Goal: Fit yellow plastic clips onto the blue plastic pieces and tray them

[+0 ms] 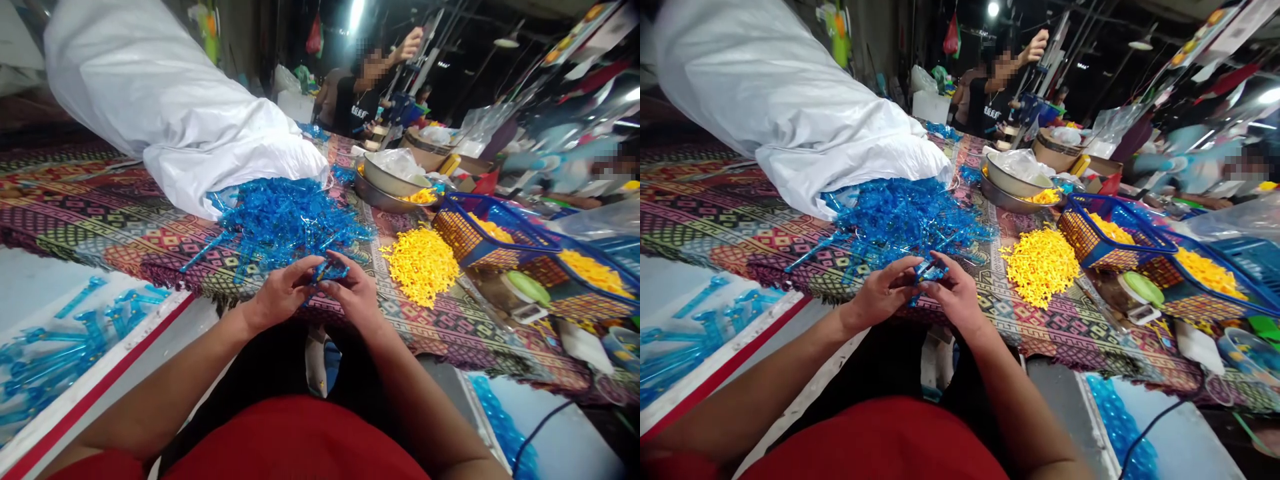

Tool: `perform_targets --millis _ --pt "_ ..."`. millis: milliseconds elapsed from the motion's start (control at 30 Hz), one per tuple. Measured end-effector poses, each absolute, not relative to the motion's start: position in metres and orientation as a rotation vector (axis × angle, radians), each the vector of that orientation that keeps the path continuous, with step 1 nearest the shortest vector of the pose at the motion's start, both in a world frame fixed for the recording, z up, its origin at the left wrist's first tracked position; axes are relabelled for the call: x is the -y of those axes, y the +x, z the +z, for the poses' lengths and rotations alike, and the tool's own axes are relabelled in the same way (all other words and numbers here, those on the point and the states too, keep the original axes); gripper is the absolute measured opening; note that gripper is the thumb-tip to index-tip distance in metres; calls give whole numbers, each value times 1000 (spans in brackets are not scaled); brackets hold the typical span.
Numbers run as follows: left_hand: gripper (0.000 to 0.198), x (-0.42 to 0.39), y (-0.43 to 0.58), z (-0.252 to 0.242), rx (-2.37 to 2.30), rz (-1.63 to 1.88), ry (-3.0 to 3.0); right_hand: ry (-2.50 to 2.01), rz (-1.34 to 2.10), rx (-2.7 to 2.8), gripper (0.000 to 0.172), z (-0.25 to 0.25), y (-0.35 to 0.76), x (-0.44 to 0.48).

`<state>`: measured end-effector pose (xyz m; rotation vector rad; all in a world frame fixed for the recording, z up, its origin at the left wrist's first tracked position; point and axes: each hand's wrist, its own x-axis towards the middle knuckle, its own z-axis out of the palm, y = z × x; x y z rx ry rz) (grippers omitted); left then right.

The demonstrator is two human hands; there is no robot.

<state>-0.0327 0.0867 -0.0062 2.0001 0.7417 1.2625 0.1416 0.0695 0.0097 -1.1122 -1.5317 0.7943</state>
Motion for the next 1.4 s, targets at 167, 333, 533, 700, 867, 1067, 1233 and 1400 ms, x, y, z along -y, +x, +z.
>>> perform_targets --millis 167,333,533,700,867,1067,1233,1400 --pt "44 -87 -35 -7 -752 1303 1986 -1125 832 1540 55 13 139 -70" --pt "47 -85 -35 -8 -742 1290 1942 -1093 906 1504 65 5 135 -71" --pt "55 -83 -34 -12 -711 1258 1955 -1087 824 1554 45 1 134 -68" --pt "58 -83 -32 -18 -706 1359 2000 -1080 812 1594 41 2 136 -68" --pt "70 -84 -32 -21 -742 1261 2032 -1145 710 1721 14 -2 137 -69" --pt "73 -85 -31 -24 -726 1289 2066 -1126 600 1798 9 1 140 -66" --pt "72 -84 -29 -23 -687 1279 2040 -1112 634 1784 13 1 140 -67" --pt "73 -86 -31 -22 -724 1236 2052 -1109 707 1737 18 -3 139 -68"
